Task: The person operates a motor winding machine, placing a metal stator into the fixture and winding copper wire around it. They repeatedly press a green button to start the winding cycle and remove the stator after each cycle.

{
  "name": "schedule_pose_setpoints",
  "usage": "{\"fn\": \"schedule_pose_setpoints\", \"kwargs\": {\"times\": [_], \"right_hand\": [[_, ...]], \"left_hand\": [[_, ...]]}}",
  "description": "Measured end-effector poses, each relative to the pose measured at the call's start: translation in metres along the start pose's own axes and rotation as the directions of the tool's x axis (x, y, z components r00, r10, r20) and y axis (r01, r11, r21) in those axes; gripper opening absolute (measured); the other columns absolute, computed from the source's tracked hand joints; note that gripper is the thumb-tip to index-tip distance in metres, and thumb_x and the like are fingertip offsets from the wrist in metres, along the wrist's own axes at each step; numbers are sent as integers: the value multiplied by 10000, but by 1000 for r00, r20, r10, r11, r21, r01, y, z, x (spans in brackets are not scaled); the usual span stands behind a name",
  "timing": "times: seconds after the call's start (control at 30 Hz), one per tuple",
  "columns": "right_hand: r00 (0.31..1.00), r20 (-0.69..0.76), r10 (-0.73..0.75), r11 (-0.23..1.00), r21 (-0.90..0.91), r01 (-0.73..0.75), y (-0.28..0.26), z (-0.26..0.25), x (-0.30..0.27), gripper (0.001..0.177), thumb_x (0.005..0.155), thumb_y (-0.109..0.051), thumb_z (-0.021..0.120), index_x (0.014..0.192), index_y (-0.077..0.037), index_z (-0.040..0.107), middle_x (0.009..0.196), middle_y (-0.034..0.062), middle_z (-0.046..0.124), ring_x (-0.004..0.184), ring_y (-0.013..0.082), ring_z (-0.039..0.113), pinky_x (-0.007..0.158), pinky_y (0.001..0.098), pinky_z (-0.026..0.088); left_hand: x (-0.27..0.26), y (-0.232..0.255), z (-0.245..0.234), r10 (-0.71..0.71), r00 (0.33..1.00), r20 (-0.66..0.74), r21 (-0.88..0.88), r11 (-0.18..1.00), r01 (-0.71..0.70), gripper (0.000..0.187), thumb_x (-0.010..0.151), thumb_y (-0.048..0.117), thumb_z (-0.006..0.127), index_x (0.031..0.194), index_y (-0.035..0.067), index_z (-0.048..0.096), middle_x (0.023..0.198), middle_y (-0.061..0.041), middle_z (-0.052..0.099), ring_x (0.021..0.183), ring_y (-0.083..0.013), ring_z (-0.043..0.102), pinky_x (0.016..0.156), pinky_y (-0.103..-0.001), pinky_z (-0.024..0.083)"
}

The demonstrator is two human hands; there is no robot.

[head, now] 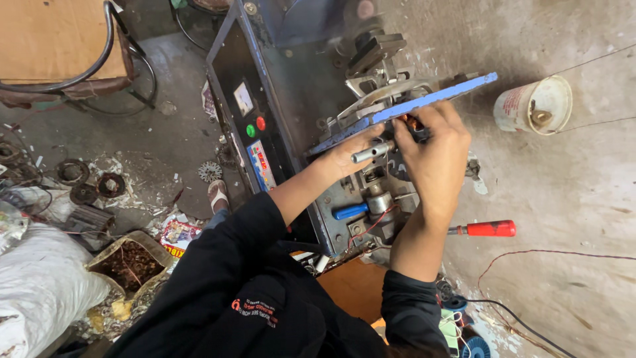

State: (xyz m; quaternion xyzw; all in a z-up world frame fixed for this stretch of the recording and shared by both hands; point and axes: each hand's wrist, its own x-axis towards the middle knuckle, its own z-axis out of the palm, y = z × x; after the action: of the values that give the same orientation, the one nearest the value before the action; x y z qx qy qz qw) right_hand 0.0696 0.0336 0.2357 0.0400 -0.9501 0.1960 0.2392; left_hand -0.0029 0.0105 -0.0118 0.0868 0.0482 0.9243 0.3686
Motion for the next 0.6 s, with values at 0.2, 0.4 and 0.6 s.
{"fn": "schedule_pose_setpoints", "kwargs": {"times": [0.2, 0.4, 0.6], "right_hand": [[1000, -1, -10, 1000, -2, 10, 1, 1, 0, 251, 852, 8, 834, 1082, 26, 737, 1085, 170, 714, 941, 318, 725, 838, 381, 559], [1000, 4, 8, 1000, 19, -8, 1, 1, -1, 262, 853, 11, 828, 1099, 28, 736, 1084, 171, 714, 934, 313, 727, 834, 376, 560], [1000, 19, 17, 1000, 10, -17, 0, -1, 0, 261, 844, 9, 834, 1087, 28, 737, 1099, 183, 714, 944, 330, 722, 851, 385, 555]], "left_hand": [[-8, 8, 14, -24, 999, 49, 61, 998, 21, 400, 934, 197, 818, 1289, 98, 663, 1227, -12, 676, 1187, -155, 624, 1005, -346, 537], [-5, 6, 13, -19, 998, 54, 41, 999, 17, 377, 947, 168, 810, 1286, 96, 661, 1228, -18, 673, 1184, -163, 632, 1027, -361, 533], [-4, 2, 7, 2, 999, 32, -10, 1000, -1, 394, 918, 180, 808, 1274, 113, 653, 1226, -26, 681, 1160, -172, 644, 1016, -396, 549]]}}
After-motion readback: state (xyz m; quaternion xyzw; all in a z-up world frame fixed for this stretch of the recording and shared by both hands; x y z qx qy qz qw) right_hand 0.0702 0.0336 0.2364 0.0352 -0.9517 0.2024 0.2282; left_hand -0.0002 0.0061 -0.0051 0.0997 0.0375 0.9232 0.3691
